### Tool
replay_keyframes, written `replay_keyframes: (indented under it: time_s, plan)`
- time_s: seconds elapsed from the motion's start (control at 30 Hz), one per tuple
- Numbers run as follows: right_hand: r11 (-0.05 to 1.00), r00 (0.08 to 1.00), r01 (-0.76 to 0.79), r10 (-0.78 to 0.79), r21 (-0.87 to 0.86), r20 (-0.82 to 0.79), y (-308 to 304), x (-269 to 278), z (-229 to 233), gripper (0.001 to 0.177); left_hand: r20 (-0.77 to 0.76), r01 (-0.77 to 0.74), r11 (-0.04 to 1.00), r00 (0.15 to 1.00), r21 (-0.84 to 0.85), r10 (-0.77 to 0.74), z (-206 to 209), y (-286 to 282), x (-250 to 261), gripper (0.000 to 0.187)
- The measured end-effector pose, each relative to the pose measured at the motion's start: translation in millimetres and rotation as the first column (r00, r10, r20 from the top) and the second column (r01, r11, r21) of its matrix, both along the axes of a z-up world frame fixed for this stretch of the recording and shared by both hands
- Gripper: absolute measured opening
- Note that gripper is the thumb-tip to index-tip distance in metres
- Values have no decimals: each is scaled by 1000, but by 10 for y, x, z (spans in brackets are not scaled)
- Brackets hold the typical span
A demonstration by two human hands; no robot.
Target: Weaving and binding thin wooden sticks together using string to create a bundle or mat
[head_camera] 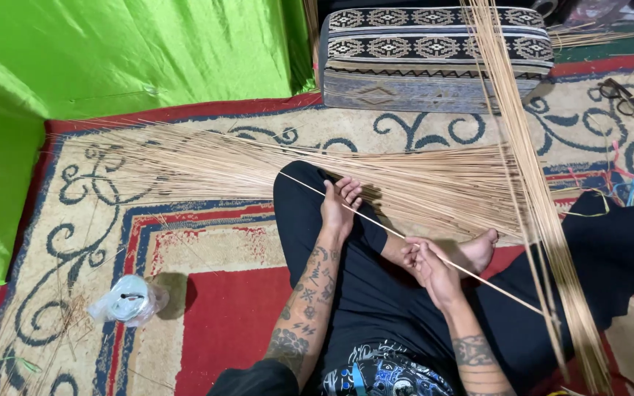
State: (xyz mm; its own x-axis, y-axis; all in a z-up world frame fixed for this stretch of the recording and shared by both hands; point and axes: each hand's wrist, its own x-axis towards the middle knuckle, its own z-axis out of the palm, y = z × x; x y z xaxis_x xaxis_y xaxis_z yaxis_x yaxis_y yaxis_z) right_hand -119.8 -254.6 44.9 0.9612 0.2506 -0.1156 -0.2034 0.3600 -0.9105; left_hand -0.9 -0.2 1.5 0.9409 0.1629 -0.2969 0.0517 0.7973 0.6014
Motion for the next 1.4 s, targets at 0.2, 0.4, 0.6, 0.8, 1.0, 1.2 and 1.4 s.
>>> replay_keyframes:
  time_s: [0.2,0.4,0.6,0.8,1.0,1.2,1.4]
  plan:
    - [996,992,-3,15,93,-125,-90,-49,-15,48,9,2,998,1000,62,-2,-39,-15,-36,56]
    - [969,953,223,-194,106,-231,-199,26,33,44,-30,-3,999,1000,40,5,-10,75,-11,57]
    - [880,831,470,-415,69,-370,-422,-160,162,31,-54,41,999,998,29,-39,-34,167,-19,57]
    - [604,574,795,-716,60,-396,-776,-133,379,50,-62,2,1000,998,26,-1,124,129,-76,55]
    - [434,446,890,-761,141,-471,-1096,-134,215,42,-25,-2,991,1000,-131,-1,408,135,-223,56]
    - [412,415,905,-802,105,-429,-1253,-95,5,29,61,34,872,998,-488,-5,720,236,-356,73]
    - [445,426,895,-831,32,-359,-1166,-108,30,20,116,80,835,993,-544,-20,698,254,-366,76]
